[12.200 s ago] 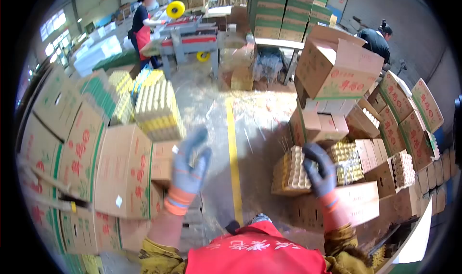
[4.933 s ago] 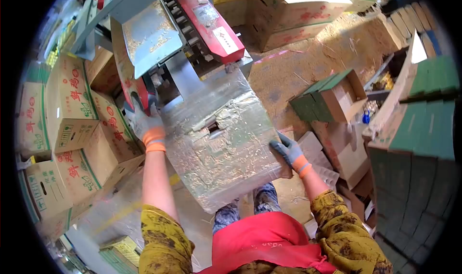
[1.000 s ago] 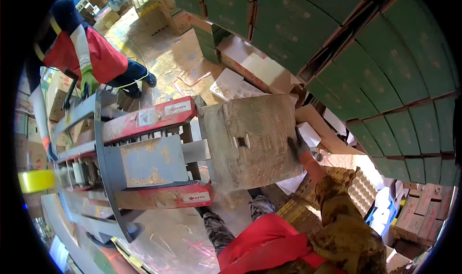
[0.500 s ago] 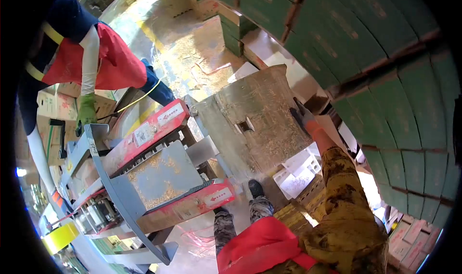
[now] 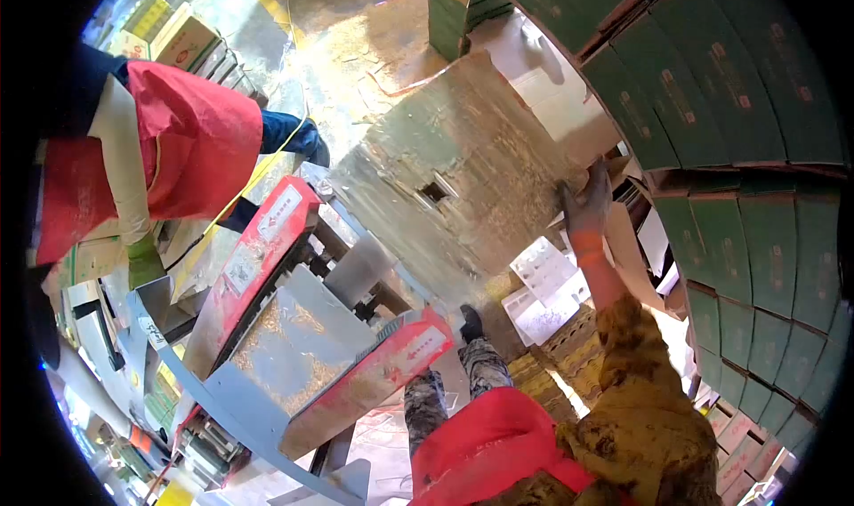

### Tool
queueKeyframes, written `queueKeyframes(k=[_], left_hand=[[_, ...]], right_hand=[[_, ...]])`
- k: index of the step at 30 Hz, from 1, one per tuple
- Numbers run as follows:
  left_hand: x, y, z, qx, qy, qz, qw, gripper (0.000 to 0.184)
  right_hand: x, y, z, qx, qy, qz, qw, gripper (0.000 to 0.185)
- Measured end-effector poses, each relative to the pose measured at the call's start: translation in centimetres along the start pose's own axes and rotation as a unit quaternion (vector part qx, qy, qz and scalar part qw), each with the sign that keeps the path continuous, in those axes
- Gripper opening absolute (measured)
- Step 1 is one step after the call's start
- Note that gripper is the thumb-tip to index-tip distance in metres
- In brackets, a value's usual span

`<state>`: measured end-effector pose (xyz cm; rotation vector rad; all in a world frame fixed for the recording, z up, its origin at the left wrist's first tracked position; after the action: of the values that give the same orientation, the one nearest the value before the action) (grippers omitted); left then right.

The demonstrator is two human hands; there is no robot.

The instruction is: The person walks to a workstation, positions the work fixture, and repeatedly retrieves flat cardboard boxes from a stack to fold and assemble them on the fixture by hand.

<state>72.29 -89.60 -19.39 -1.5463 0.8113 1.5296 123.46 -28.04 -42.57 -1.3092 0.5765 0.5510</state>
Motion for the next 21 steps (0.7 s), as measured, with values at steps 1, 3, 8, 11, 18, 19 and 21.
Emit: queueKeyframes(k=[1,3,8,11,18,19,21], left_hand=[[0.0,-0.7,0.7,0.024,-0.006,0.003,1.0,0.069],[-0.8,-3.5,1.8,0.075,-0.014,0.022,0.997,0.068],[-2.9,-8.9,2.5,0.183,-0.041,0.08,0.979,0.065],[-4.7,-13.9,4.6,0.192,-0.083,-0.038,0.977,0.061],[-4.2,-9.8,1.9,0.26,-0.088,0.074,0.959,0.053],[-3.1,-6.8,0.7,0.228,-0.054,0.138,0.962,0.052],[-1.1,-1.0,-1.1,0.164,0.008,0.259,0.952,0.052]], right_hand=[[4.3,2.4,-4.2,0.014,0.075,0.152,0.985,0.06],[7.3,7.4,-10.4,-0.054,0.211,0.37,0.903,0.062],[0.1,16.3,-13.0,-0.017,0.35,0.727,0.591,0.056],[-2.8,15.3,-13.3,-0.036,0.388,0.726,0.567,0.059],[-9.2,18.0,-22.1,-0.081,0.365,0.577,0.727,0.054],[-8.8,19.1,-23.5,-0.082,0.337,0.553,0.757,0.053],[-7.0,21.0,-25.3,-0.1,0.3,0.524,0.791,0.051]])
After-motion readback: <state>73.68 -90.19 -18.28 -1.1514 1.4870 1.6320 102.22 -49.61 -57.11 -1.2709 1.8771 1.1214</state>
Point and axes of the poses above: each hand's wrist, its own z-axis towards the middle knuckle, its own y-axis out of the palm, x = y × z, the point moved 10 cm from there along z, towards the middle knuckle, and after that the axes turned 9 degrees about -y, right-handed, at the moved point
